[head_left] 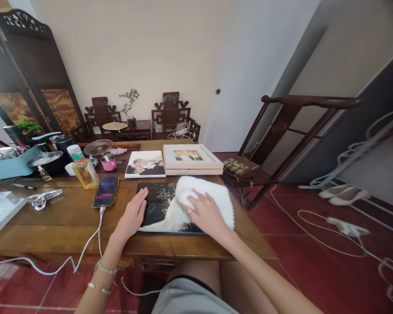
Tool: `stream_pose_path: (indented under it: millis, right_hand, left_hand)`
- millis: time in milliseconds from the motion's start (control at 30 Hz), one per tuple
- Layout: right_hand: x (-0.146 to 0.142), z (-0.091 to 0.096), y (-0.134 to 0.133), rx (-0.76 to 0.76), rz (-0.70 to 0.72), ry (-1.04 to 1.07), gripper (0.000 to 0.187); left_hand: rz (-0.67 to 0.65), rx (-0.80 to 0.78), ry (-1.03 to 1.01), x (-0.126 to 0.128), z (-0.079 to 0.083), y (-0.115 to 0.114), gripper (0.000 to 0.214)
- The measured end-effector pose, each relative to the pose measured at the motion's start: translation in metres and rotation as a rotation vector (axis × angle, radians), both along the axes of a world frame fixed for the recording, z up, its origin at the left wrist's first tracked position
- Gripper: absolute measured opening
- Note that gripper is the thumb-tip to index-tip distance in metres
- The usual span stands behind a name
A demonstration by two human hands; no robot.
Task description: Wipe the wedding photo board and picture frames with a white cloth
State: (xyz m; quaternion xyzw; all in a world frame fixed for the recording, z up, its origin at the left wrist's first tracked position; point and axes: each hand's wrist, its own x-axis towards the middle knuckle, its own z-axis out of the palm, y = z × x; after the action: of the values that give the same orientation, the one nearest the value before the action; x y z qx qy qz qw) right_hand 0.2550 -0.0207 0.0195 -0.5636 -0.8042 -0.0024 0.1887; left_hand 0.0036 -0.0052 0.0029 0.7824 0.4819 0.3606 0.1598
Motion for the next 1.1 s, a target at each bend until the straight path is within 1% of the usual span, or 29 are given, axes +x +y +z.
stream_pose_path:
  millis: [67,167,233,300,367,433,500,600,667,733,800,933,1100]
  right_hand:
    - [-0.024,0.005,0.000,-0.016,0.140,0.022,0.018]
    - [-0.045,0.009,-0.013,-0.046,0.450,0.073,0.015]
    - [-0.047,0.010,-0.026,-0.067,0.621,0.096,0.013]
    - [-0.040,0.011,-0.038,-0.086,0.697,0.116,0.012]
    - [-0.026,0.011,-0.048,-0.108,0.676,0.141,0.009]
    - [-0.009,0.010,-0.052,-0.122,0.601,0.166,0.010]
    - [0.008,0.008,-0.050,-0.117,0.499,0.182,0.016]
    - [0.024,0.002,-0.034,-0.106,0.304,0.191,0.022]
    - [0.026,-0.001,-0.016,-0.109,0.189,0.223,0.025]
    - [0.019,0.000,0.004,-0.109,0.135,0.271,0.028]
    - [0.004,0.003,0.024,-0.105,0.136,0.308,0.030]
    - [-0.037,0.011,0.055,-0.107,0.186,0.351,0.030]
    - [-0.080,0.018,0.080,-0.147,0.294,0.422,0.028]
  left_hand:
    - [0.016,0.017,-0.066,0.000,0.005,-0.002,0.046]
    - [0.050,0.027,-0.135,-0.001,0.008,-0.003,0.050]
    - [0.060,0.014,-0.134,-0.001,0.009,-0.004,0.052]
    - [0.060,-0.004,-0.109,-0.001,0.009,-0.004,0.053]
    - [0.056,-0.016,-0.078,0.000,0.007,-0.004,0.052]
    - [0.044,-0.035,-0.027,0.001,0.005,-0.004,0.051]
    - [0.024,-0.056,0.052,0.002,0.002,-0.003,0.049]
    - [0.005,-0.072,0.160,0.001,-0.003,-0.003,0.047]
    - [0.008,-0.073,0.191,0.000,-0.005,-0.002,0.046]
    - [0.010,-0.074,0.203,-0.001,-0.007,-0.002,0.045]
    - [0.009,-0.070,0.206,-0.002,-0.007,-0.001,0.044]
    - [0.011,-0.048,0.194,-0.004,-0.009,0.001,0.043]
    - [0.016,-0.011,0.190,-0.006,-0.014,0.003,0.042]
